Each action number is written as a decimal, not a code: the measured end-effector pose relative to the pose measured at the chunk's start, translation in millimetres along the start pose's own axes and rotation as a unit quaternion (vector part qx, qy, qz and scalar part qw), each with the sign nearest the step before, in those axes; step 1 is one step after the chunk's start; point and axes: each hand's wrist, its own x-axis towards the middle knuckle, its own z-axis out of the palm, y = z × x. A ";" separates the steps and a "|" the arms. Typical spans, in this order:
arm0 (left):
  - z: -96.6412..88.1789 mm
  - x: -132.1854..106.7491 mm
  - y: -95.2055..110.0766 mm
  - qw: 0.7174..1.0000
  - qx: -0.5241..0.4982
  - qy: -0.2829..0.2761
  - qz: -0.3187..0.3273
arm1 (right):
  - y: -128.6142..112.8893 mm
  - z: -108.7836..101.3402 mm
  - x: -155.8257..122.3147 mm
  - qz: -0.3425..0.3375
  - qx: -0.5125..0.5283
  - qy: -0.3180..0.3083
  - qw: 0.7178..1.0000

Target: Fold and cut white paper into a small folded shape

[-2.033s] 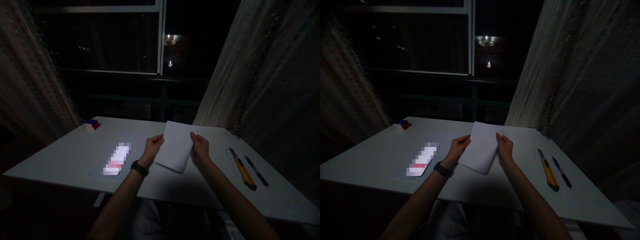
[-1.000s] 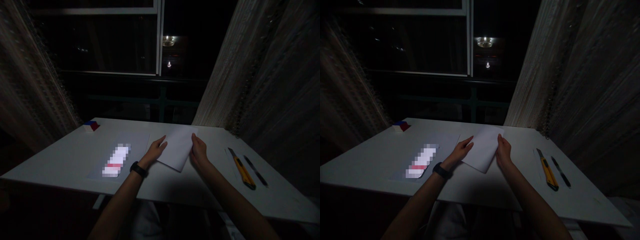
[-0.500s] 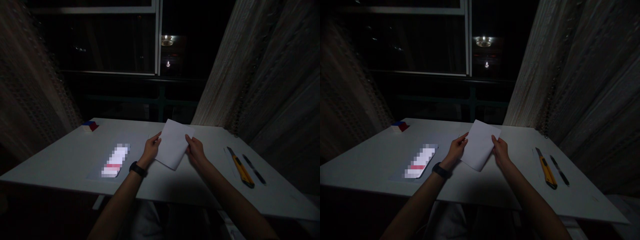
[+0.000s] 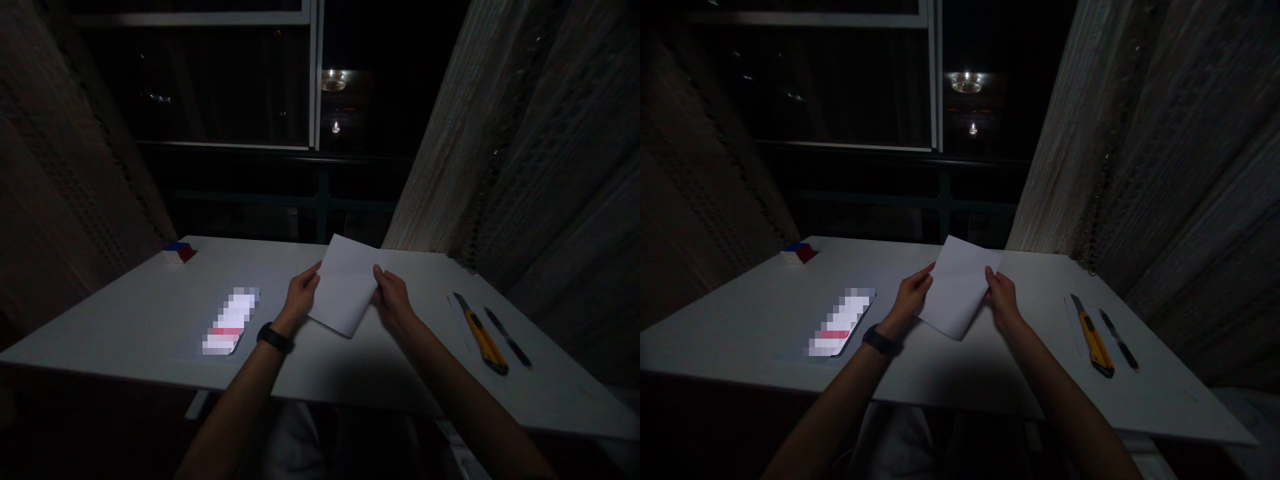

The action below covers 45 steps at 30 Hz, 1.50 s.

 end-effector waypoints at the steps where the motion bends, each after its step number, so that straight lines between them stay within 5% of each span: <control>1: -0.5 0.5 -0.4 1.000 0.006 0.009 0.004 | 0.2 0.2 -0.6 0.012 0.002 -0.002 1.000; 45: -4.5 3.4 -4.8 0.999 0.021 0.034 -0.005 | 6.7 -9.1 7.0 0.106 -0.033 -0.028 0.993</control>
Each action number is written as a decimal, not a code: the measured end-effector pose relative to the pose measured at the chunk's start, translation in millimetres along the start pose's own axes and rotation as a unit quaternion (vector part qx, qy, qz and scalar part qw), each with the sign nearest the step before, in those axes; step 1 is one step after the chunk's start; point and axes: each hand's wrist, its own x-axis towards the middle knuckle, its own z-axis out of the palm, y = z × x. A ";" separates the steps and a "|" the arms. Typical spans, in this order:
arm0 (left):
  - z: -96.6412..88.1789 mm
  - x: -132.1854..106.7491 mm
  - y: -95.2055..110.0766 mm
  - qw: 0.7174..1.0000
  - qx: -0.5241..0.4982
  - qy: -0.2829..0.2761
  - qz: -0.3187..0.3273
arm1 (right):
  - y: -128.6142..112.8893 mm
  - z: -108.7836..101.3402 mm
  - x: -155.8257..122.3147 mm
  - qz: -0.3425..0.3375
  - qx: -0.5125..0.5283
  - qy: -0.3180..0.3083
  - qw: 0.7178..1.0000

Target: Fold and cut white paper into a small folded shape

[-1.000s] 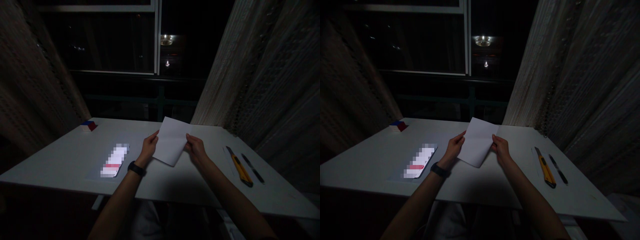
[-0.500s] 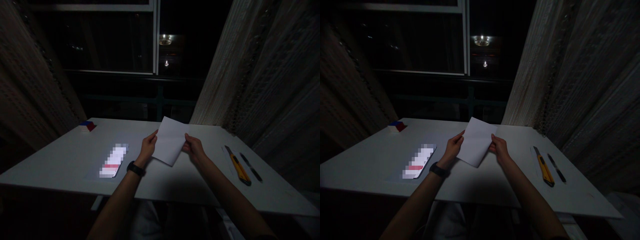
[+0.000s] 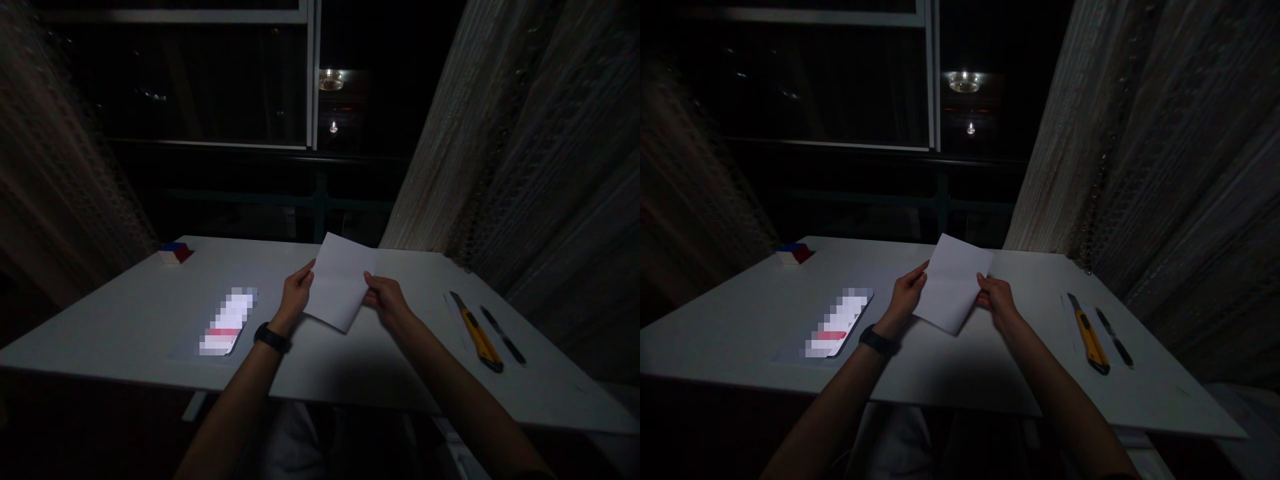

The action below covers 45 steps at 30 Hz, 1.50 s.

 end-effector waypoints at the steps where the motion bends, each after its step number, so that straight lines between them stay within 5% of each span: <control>1: 0.0 0.1 -0.3 1.000 -0.005 -0.001 -0.004 | 0.4 -0.2 0.4 -0.004 0.001 0.004 1.000; 45: 0.6 -1.0 1.5 1.000 0.000 0.026 0.006 | 1.8 6.6 -6.3 -0.026 -0.042 0.054 0.997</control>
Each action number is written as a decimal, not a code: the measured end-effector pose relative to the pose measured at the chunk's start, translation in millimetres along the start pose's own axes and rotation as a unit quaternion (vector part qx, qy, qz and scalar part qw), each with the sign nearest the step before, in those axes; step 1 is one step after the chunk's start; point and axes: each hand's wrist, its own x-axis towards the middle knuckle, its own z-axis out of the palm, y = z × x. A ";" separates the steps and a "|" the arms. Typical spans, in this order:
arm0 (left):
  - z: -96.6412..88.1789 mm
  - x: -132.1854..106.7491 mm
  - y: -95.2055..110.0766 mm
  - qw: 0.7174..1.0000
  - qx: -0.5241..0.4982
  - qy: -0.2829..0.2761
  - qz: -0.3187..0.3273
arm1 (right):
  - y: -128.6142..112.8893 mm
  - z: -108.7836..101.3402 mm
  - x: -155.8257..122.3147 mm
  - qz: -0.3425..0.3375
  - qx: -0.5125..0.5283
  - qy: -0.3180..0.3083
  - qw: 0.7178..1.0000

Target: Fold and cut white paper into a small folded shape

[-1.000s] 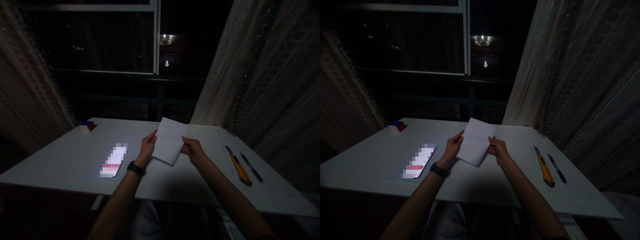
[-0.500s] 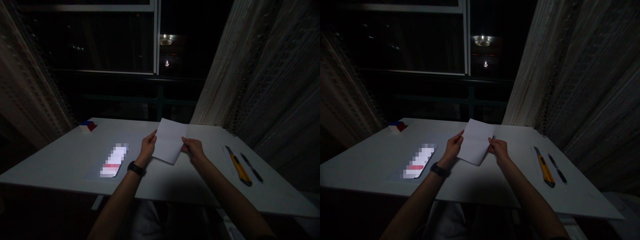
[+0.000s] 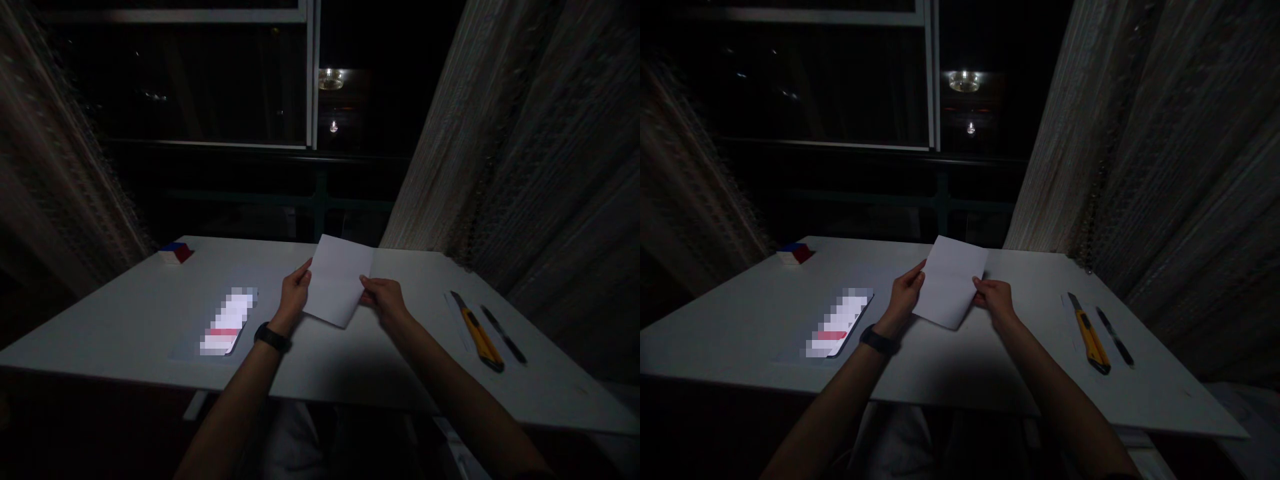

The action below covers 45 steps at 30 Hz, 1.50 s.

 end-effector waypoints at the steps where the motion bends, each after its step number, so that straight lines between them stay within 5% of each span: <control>1: 0.1 0.0 0.0 1.000 0.000 0.000 0.000 | -0.1 0.0 0.0 -0.003 0.002 0.004 1.000; 34: -0.3 0.7 -0.9 1.000 -0.014 0.027 -0.002 | 4.6 0.2 0.5 0.000 -0.032 -0.042 0.999; 45: 1.3 -0.6 -0.3 0.982 -0.151 -0.011 -0.110 | -12.5 -13.8 8.3 -0.033 -0.099 -0.089 0.991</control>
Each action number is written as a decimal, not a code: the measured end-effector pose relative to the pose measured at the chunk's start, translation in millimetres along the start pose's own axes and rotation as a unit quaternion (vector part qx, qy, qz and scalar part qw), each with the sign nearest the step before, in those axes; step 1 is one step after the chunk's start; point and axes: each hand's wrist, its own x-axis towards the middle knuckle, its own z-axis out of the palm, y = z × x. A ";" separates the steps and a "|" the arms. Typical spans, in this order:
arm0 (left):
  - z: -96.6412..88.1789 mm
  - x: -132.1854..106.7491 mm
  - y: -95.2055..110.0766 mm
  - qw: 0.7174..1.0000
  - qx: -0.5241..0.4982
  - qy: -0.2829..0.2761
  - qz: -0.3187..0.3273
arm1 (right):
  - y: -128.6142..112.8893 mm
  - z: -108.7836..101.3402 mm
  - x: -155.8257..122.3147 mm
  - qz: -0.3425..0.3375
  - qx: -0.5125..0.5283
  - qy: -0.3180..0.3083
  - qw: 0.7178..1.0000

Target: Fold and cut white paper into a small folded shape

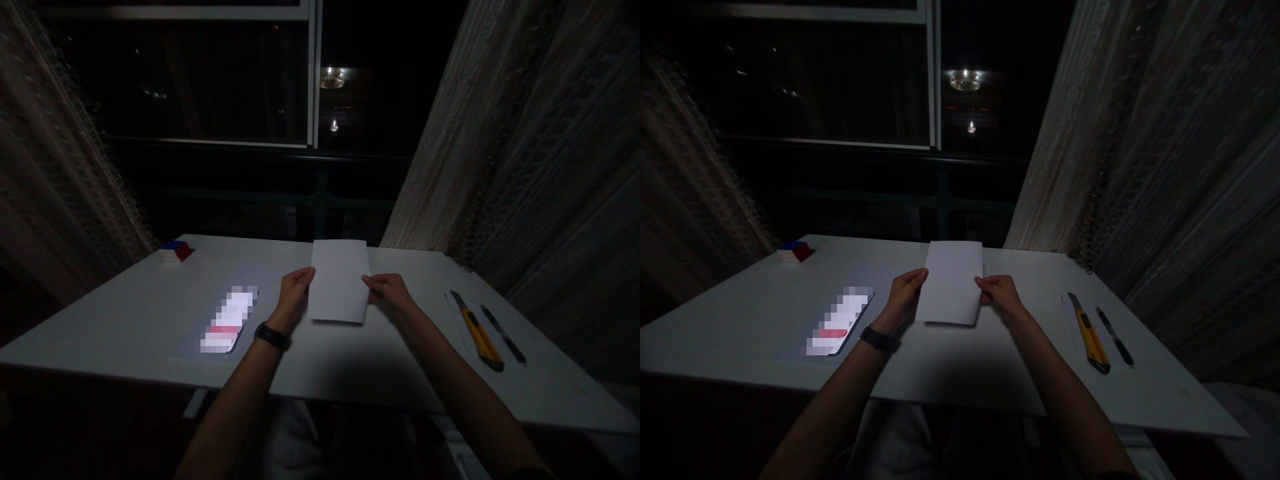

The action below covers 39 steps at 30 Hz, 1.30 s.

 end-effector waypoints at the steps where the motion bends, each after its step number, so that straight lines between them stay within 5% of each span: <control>1: -0.1 -0.6 0.7 1.000 -0.011 -0.007 -0.006 | -0.6 -0.3 -0.5 -0.001 -0.008 -0.010 1.000; 13: 6.1 -14.0 19.3 0.967 -0.128 -0.124 -0.181 | -2.5 3.2 -7.0 -0.011 -0.040 -0.085 0.996; 39: -0.7 -10.5 20.5 0.929 -0.250 -0.154 -0.226 | 7.0 5.6 -6.0 0.047 0.005 -0.099 0.994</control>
